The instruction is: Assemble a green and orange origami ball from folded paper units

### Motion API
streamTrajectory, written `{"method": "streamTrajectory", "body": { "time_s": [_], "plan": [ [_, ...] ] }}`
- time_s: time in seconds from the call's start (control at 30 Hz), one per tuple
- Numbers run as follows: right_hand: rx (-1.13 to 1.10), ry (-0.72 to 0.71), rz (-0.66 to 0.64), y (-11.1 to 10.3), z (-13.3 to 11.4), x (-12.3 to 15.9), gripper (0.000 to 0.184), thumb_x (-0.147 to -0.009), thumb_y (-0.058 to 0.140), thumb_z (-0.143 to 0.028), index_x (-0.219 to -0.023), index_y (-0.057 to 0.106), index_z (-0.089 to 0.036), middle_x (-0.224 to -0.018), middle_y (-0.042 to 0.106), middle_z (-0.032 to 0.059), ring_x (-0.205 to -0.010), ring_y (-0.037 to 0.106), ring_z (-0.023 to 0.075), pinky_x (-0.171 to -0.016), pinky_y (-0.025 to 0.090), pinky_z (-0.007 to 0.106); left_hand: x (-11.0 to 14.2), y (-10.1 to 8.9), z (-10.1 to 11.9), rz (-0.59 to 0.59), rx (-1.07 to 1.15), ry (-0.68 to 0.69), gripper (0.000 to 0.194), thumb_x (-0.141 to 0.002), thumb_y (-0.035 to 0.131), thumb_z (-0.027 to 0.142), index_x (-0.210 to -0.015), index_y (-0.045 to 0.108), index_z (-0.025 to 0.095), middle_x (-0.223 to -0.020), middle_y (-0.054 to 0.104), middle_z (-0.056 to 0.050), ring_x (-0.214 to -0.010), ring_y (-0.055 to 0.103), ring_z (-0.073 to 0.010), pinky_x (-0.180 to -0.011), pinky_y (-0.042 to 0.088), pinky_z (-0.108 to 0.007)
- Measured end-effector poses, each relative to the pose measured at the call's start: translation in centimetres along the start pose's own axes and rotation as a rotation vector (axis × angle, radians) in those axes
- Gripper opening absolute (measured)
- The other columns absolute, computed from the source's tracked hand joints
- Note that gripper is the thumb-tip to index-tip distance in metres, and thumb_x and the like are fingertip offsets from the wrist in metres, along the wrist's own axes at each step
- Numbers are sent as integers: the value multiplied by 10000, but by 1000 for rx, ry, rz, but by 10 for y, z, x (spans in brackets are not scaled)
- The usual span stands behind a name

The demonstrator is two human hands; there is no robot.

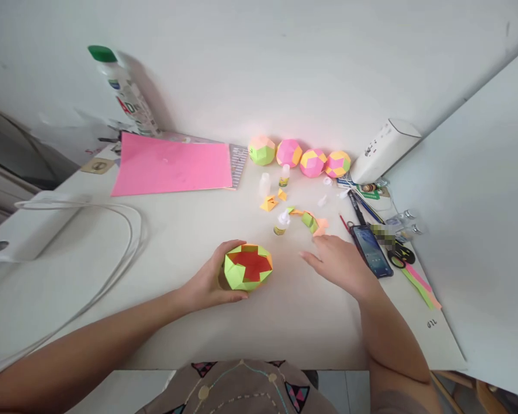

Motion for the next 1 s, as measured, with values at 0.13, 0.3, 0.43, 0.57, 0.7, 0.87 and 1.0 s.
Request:
{"method": "streamTrajectory", "body": {
  "time_s": [0.13,0.3,0.43,0.57,0.7,0.87,1.0],
  "plan": [
    [-178,-3,145,12,-12,-28,727,-799,629,-518,-1397,363,-201,-1393,485,159,-1286,469,351,-920,493,448,1,-2,4,23,-72,49,1002,-663,801,484,-1437,201,274,-1384,375,-158,-1283,449,-351,-1042,435,-528],
    [-380,24,209,26,-18,-43,816,-758,699,-441,-1417,301,-170,-1480,371,189,-1367,369,352,-1038,413,503,1,-4,12,15,-222,63,1023,-709,735,562,-1477,126,267,-1404,385,-190,-1287,461,-364,-1024,450,-540],
    [-211,37,310,0,-25,-11,230,-851,584,-358,-953,630,-156,-979,667,152,-1017,603,347,-834,497,495,2,-6,13,80,-297,60,1032,-706,676,658,-1474,131,236,-1375,432,-207,-1249,503,-371,-986,478,-535],
    [-527,-311,214,-1,-73,13,212,-911,531,-337,-790,632,-195,-816,663,70,-797,623,211,-712,533,364,6,-4,12,143,-354,66,990,-737,589,715,-1466,145,213,-1337,465,-215,-1216,534,-369,-932,513,-515],
    [-572,-483,345,13,-105,14,102,-846,643,-288,-898,631,-201,-1066,628,101,-1058,534,249,-913,489,428,11,1,17,180,-437,119,968,-783,498,730,-1477,102,183,-1323,463,-232,-1206,525,-371,-902,522,-508],
    [-641,-469,302,22,-103,9,142,-889,580,-212,-748,570,-210,-1001,638,74,-1058,508,230,-913,482,430,12,-5,32,204,-408,146,567,-970,339,499,-1441,255,194,-1364,397,-201,-1264,420,-326,-996,447,-523],
    [-645,-521,261,20,-105,11,131,-897,563,-202,-769,586,-217,-1015,647,74,-1131,480,244,-963,462,458,9,-16,44,240,-315,219,227,-986,388,274,-1161,522,219,-1365,381,-131,-1297,353,-273,-1046,402,-493]
  ]
}}
Point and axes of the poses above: each hand's wrist, its own x-axis away from the middle knuckle, its own y-axis out of the palm, z = x × y, the point moved 6 cm from there along -x, towards the middle knuckle
